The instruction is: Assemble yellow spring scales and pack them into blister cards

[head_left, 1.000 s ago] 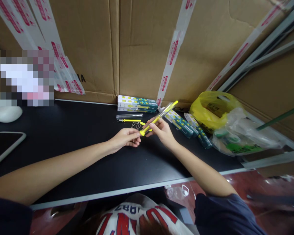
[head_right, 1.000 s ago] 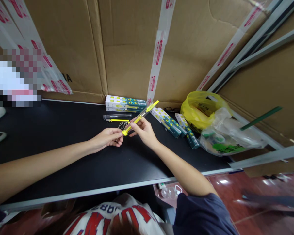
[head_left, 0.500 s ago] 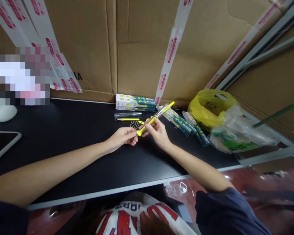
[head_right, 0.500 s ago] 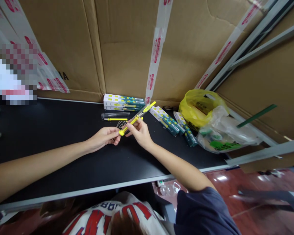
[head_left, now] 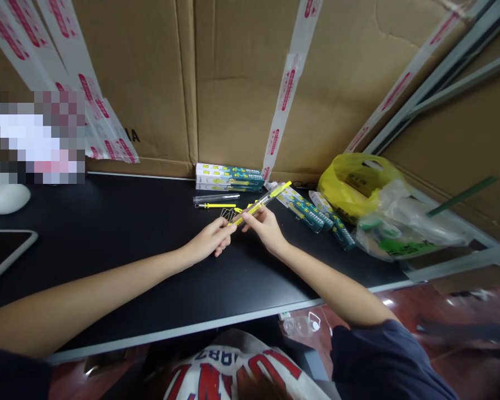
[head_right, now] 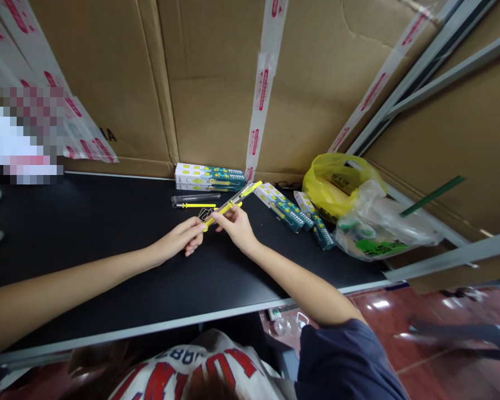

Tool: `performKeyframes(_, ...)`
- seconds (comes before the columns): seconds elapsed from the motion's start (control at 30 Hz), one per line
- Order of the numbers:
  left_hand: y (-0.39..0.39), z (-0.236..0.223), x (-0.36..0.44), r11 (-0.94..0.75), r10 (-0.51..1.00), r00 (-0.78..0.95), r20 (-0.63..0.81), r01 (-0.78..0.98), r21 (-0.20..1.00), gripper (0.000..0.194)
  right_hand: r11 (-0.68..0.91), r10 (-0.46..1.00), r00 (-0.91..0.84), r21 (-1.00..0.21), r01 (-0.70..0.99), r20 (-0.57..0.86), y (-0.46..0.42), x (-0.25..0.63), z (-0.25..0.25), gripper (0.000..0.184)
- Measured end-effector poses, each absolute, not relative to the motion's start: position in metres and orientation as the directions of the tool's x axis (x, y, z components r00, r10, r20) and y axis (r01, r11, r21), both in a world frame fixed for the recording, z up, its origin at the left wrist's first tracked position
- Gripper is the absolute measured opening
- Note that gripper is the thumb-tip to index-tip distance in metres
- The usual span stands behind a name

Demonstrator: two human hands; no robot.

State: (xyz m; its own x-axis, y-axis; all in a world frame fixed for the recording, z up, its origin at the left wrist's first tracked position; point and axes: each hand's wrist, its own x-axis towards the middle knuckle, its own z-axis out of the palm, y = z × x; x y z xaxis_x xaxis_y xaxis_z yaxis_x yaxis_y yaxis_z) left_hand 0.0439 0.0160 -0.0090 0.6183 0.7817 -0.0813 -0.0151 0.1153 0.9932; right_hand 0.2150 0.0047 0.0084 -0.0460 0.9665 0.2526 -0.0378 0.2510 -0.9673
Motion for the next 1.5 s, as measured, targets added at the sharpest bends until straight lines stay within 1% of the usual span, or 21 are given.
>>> performKeyframes(0.07, 0.014, -0.013, 0.043, 0.058, 0.793, 0.607, -0.049, 0.005, 0.998, 0.037, 0.248, 0.966, -0.063, -0.968, -0.027, 0.25, 0.002, 0.214, 0.011, 0.033)
performKeyframes(0.17, 0.012, -0.015, 0.041, -0.008, 0.806, 0.592, -0.013, 0.033, 0.999, 0.036, 0.24, 0.967, -0.085, -0.97, -0.023, 0.241, 0.0, 0.214, 0.013, 0.033)
performKeyframes(0.27, 0.01, -0.014, 0.04, -0.035, 0.792, 0.611, -0.002, 0.048, 0.998, 0.035, 0.234, 0.968, -0.087, -0.972, -0.02, 0.234, -0.002, 0.214, 0.012, 0.032)
performKeyframes(0.37, 0.011, -0.012, 0.039, -0.026, 0.757, 0.653, 0.006, 0.022, 0.999, 0.036, 0.219, 0.971, -0.097, -0.976, 0.012, 0.216, 0.0, 0.215, 0.009, 0.031)
performKeyframes(0.47, 0.015, -0.013, 0.038, -0.017, 0.753, 0.658, 0.034, -0.032, 0.999, 0.035, 0.216, 0.963, -0.193, -0.968, 0.126, 0.19, 0.005, 0.224, 0.013, 0.032)
performKeyframes(0.53, 0.021, -0.013, 0.037, -0.013, 0.781, 0.622, 0.059, -0.078, 0.997, 0.034, 0.245, 0.935, -0.328, -0.918, 0.312, 0.138, 0.01, 0.237, 0.021, 0.033)
performKeyframes(0.57, 0.024, -0.014, 0.036, -0.005, 0.799, 0.597, 0.069, -0.108, 0.994, 0.033, 0.288, 0.917, -0.382, -0.853, 0.436, 0.114, 0.012, 0.245, 0.027, 0.031)
performKeyframes(0.6, 0.027, -0.014, 0.035, 0.006, 0.819, 0.569, 0.077, -0.142, 0.99, 0.033, 0.33, 0.92, -0.372, -0.756, 0.565, 0.124, 0.014, 0.255, 0.033, 0.029)
performKeyframes(0.63, 0.03, -0.013, 0.033, 0.019, 0.835, 0.544, 0.082, -0.178, 0.984, 0.032, 0.34, 0.936, -0.32, -0.618, 0.708, 0.148, 0.015, 0.264, 0.041, 0.024)
performKeyframes(0.67, 0.033, -0.013, 0.032, 0.032, 0.85, 0.519, 0.085, -0.212, 0.977, 0.031, 0.293, 0.955, -0.24, -0.447, 0.845, 0.174, 0.016, 0.274, 0.048, 0.018)
performKeyframes(0.7, 0.036, -0.012, 0.031, 0.047, 0.864, 0.498, 0.08, -0.237, 0.97, 0.03, 0.214, 0.968, -0.165, -0.275, 0.937, 0.191, 0.016, 0.283, 0.055, 0.013)
performKeyframes(0.73, 0.039, -0.011, 0.031, 0.061, 0.878, 0.473, 0.07, -0.257, 0.965, 0.03, 0.125, 0.978, -0.102, -0.122, 0.985, 0.182, 0.015, 0.292, 0.062, 0.013)
performKeyframes(0.77, 0.041, -0.011, 0.03, 0.071, 0.891, 0.45, 0.062, -0.272, 0.96, 0.029, 0.034, 0.985, -0.034, 0.002, 0.999, 0.169, 0.014, 0.3, 0.067, 0.014)
performKeyframes(0.8, 0.043, -0.01, 0.029, 0.079, 0.901, 0.43, 0.054, -0.285, 0.955, 0.029, -0.034, 0.992, 0.021, 0.102, 0.994, 0.126, 0.013, 0.306, 0.071, 0.015)
performKeyframes(0.87, 0.045, -0.009, 0.029, 0.089, 0.915, 0.401, 0.044, -0.308, 0.947, 0.029, -0.112, 0.994, 0.107, 0.241, 0.964, 0.033, 0.01, 0.314, 0.075, 0.019)
performKeyframes(0.93, 0.045, -0.008, 0.028, 0.103, 0.921, 0.389, 0.032, -0.323, 0.941, 0.029, -0.14, 0.986, 0.161, 0.306, 0.942, -0.045, 0.01, 0.316, 0.074, 0.024)
performKeyframes(1.1, 0.044, -0.005, 0.027, 0.147, 0.927, 0.374, -0.01, -0.34, 0.929, 0.031, -0.187, 0.968, 0.23, 0.322, 0.928, -0.1, 0.015, 0.31, 0.062, 0.029)
performKeyframes(1.3, 0.046, -0.004, 0.026, 0.117, 0.949, 0.316, -0.018, -0.296, 0.948, 0.033, -0.173, 0.973, 0.207, 0.266, 0.948, -0.105, 0.02, 0.313, 0.051, 0.03)
performKeyframes(1.43, 0.047, -0.004, 0.027, 0.1, 0.958, 0.287, -0.019, -0.27, 0.958, 0.032, -0.086, 0.991, 0.101, 0.167, 0.982, -0.083, 0.025, 0.315, 0.048, 0.019)
performKeyframes(1.47, 0.046, -0.003, 0.027, 0.1, 0.959, 0.283, -0.022, -0.264, 0.959, 0.032, -0.049, 0.996, 0.058, 0.12, 0.992, -0.072, 0.027, 0.314, 0.048, 0.015)
performKeyframes(1.5, 0.046, -0.003, 0.027, 0.101, 0.96, 0.28, -0.026, -0.259, 0.961, 0.032, -0.013, 0.999, 0.014, 0.023, 1.0, -0.05, 0.029, 0.313, 0.047, 0.013)
